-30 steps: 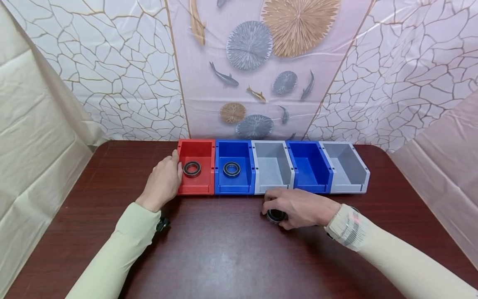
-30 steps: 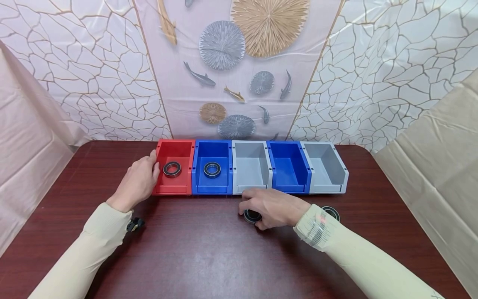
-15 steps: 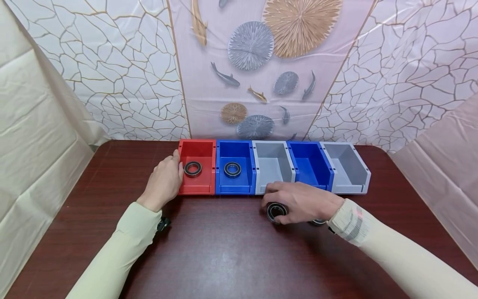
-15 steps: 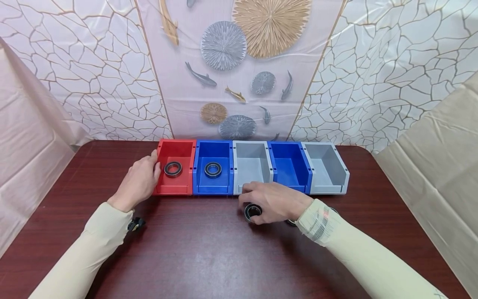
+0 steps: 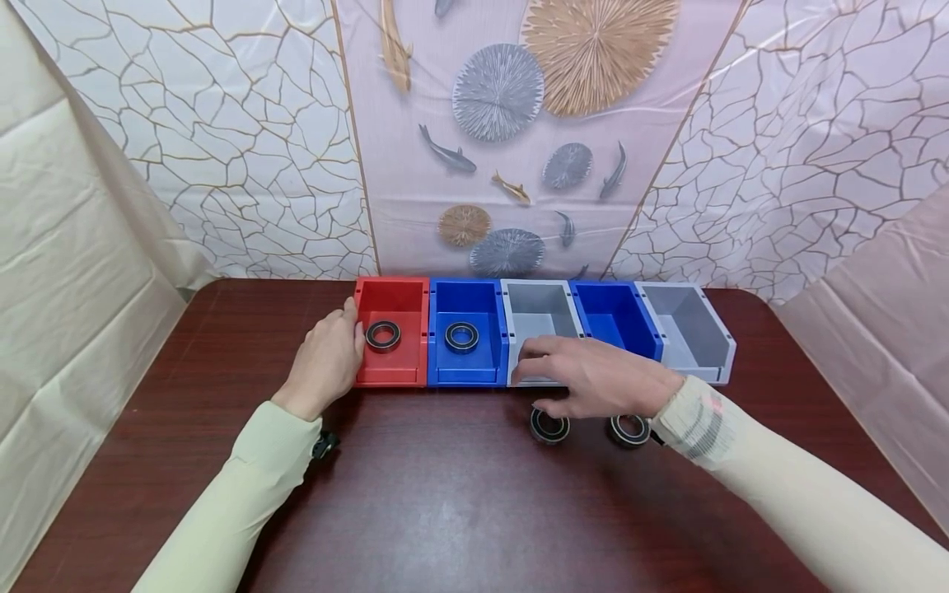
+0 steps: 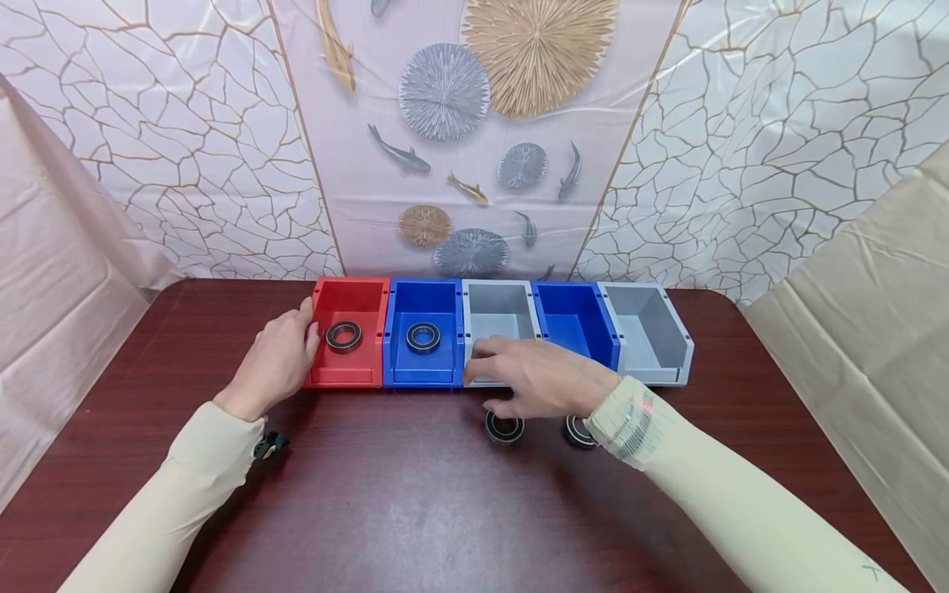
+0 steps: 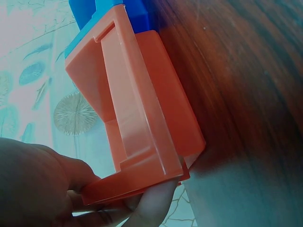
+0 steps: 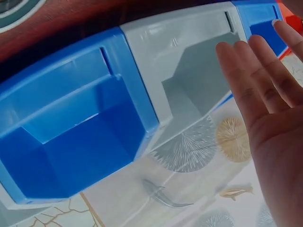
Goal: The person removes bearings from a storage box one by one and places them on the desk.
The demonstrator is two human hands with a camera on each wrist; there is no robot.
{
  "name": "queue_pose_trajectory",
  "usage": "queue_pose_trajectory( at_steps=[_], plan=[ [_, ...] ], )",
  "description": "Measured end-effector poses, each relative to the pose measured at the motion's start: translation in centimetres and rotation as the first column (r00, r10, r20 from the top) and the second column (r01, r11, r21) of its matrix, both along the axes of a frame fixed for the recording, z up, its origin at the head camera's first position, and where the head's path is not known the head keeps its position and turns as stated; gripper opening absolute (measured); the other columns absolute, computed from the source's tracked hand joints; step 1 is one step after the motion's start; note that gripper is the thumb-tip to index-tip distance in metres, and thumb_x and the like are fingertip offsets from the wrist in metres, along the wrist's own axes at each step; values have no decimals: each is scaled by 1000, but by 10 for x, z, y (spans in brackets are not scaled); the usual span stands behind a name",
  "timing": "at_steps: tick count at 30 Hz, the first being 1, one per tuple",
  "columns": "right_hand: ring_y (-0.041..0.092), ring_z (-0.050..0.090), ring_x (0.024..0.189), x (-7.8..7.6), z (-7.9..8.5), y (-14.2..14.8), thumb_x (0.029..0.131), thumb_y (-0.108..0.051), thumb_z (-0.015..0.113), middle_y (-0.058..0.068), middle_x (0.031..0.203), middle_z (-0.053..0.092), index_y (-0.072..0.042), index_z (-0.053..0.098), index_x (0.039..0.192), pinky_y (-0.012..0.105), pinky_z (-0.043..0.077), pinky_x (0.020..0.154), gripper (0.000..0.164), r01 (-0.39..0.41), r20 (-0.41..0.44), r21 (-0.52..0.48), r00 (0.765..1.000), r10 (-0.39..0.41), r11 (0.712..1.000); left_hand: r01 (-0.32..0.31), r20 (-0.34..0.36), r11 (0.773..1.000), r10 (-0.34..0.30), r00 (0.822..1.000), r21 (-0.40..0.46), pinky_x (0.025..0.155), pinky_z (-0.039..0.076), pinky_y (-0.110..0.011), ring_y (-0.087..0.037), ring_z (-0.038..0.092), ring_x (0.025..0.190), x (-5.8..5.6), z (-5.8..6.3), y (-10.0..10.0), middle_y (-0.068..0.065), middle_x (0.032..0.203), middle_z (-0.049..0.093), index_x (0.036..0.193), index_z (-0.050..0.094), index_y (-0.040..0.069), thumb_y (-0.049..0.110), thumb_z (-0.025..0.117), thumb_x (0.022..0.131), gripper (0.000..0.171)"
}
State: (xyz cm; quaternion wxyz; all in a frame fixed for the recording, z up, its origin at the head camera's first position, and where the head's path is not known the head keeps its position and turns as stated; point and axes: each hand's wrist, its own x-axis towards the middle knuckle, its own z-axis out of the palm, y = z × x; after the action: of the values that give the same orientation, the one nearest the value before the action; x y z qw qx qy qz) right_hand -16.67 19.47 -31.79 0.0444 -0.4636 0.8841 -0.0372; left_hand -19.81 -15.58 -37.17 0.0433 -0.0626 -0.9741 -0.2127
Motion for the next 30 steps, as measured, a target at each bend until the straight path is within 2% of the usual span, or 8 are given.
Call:
queue_pose_trajectory(
  at_steps=[10, 18, 24, 30],
  plan=[
    [7, 59, 112, -6, 13, -6, 93, -37, 72, -7, 128, 59, -26, 68, 125, 32, 57, 94, 34, 64, 24, -2, 998, -64, 998, -2, 5, 1000, 2, 1000, 4, 93, 56, -58, -42, 64, 107, -1, -1, 1, -27, 122, 61, 155, 33, -7, 17, 48, 105, 58],
    [13, 57, 115, -18, 25, -14, 92, -35, 75, -3, 131, 56, -24, 67, 130, 37, 56, 96, 41, 58, 39, -16, 998, -57, 998, -10, 11, 1000, 10, 1000, 0, 94, 56, -57, -42, 63, 109, 1, 0, 0, -28, 124, 60, 155, 32, -8, 17, 49, 104, 59],
    [12, 56, 114, -28, 28, -21, 91, -34, 75, -5, 127, 56, -26, 67, 128, 35, 55, 98, 38, 64, 46, -23, 997, -63, 998, -8, 4, 1000, 8, 1000, -4, 93, 57, -57, -42, 64, 107, 0, 0, 0, -28, 121, 61, 155, 33, -8, 16, 49, 104, 58],
    [17, 58, 114, -38, 30, -26, 91, -32, 77, -2, 125, 58, -26, 67, 126, 34, 55, 97, 37, 69, 61, -34, 996, -66, 997, -8, 7, 1000, 8, 1000, -3, 92, 57, -57, -42, 64, 107, 0, 0, 0, -27, 120, 61, 155, 33, -8, 16, 49, 105, 58]
  ],
)
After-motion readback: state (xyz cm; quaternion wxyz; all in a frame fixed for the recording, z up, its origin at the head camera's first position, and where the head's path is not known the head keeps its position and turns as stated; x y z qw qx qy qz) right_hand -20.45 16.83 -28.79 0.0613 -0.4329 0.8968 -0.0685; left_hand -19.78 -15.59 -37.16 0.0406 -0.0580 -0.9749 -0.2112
